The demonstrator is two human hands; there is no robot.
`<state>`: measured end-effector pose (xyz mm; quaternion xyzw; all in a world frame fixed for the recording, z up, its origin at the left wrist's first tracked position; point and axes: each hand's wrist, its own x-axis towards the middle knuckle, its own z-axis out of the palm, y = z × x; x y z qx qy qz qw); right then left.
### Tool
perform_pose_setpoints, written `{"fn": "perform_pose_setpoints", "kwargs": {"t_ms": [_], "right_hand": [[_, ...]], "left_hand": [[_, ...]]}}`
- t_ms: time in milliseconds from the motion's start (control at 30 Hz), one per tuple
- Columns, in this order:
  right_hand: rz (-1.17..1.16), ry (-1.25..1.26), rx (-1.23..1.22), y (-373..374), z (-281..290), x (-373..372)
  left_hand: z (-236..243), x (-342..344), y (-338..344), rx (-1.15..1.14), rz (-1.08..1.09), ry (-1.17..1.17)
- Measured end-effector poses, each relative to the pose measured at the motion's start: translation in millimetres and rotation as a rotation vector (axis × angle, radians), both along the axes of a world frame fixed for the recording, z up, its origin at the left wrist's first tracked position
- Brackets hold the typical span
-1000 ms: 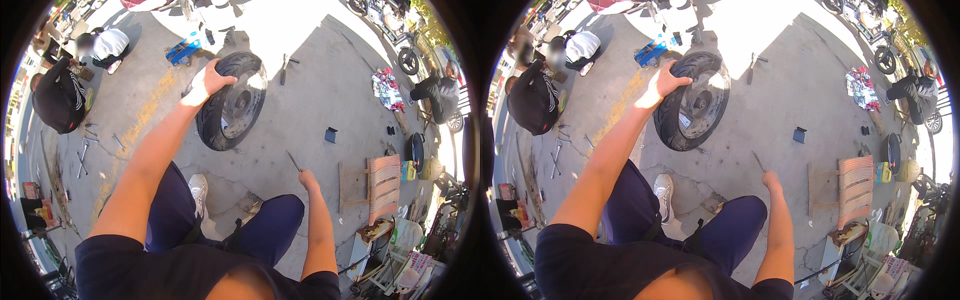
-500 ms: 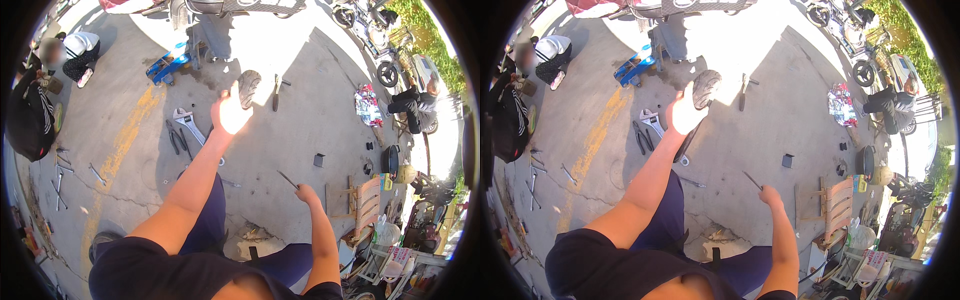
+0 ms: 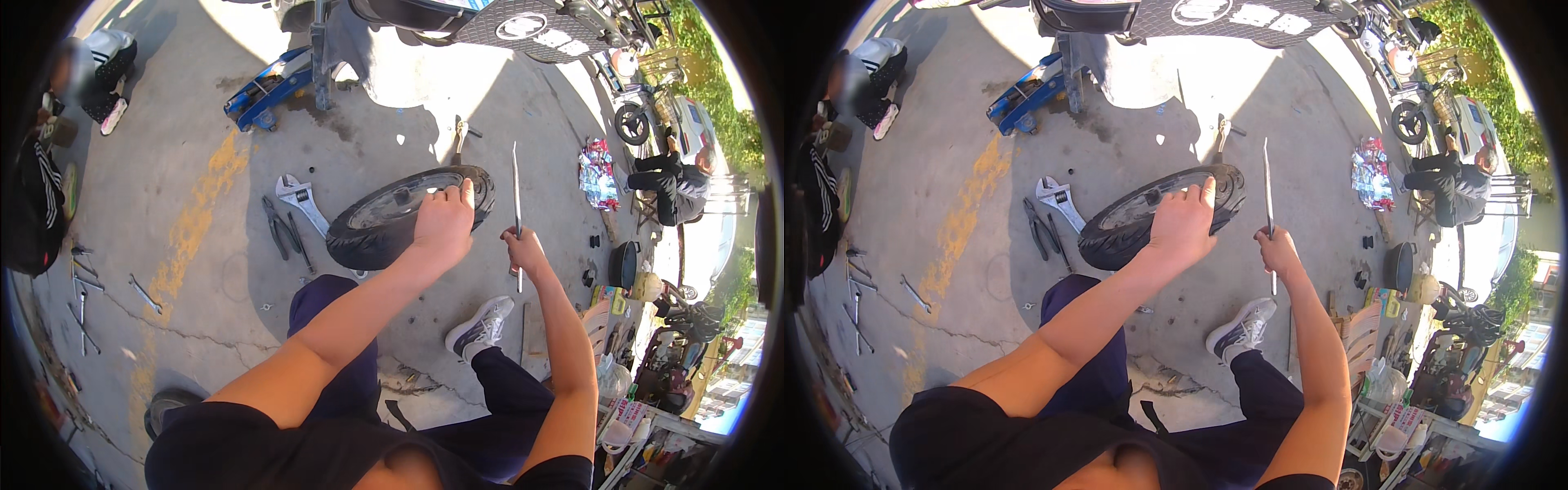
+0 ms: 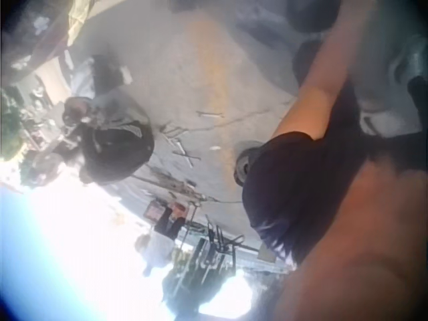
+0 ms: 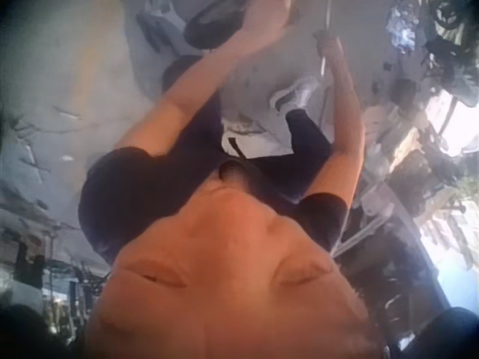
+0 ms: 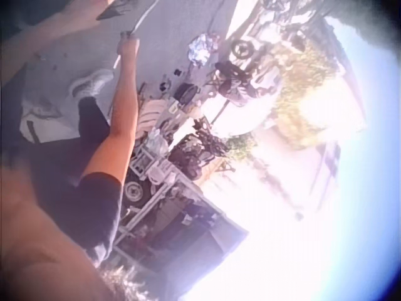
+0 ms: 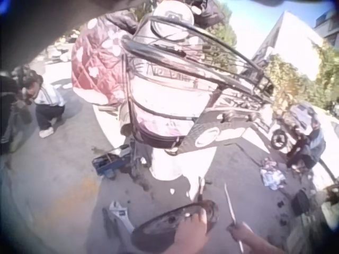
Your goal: The person removes a tire from a scooter, inflates it using a pressure gauge, and then reinstalls it. They use a wrench to loosen and tighten the axle nut and a tire lever to assist with the tire removal.
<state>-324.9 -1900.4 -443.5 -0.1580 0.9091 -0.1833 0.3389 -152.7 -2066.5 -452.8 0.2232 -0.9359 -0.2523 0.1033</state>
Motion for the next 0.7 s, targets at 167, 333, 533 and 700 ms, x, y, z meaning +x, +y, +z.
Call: {"fn": "perform_pose_setpoints", "kwargs": {"t_ms": [167, 333, 533, 700], "right_hand": [[-0.203, -0.015, -0.288, 11.7, 1.4, -62.8], [0.141, -0.24, -0.147, 22.4, -60.6, -83.3], [-0.25, -0.258, -0.735, -20.5, -145.6, -105.2], [0.132, 0.023, -0.773, -68.1, -203.8, -126.7]], "left_hand": [[1.4, 9.5, -24.1, 0.055, -0.001, 0.025], [-1.4, 4.2, -38.2, 0.043, 0.074, 0.092], [11.4, 21.4, -57.9, 0.106, 0.172, -0.031], [34.9, 25.8, -62.6, 0.227, 0.327, -0.085]]}}
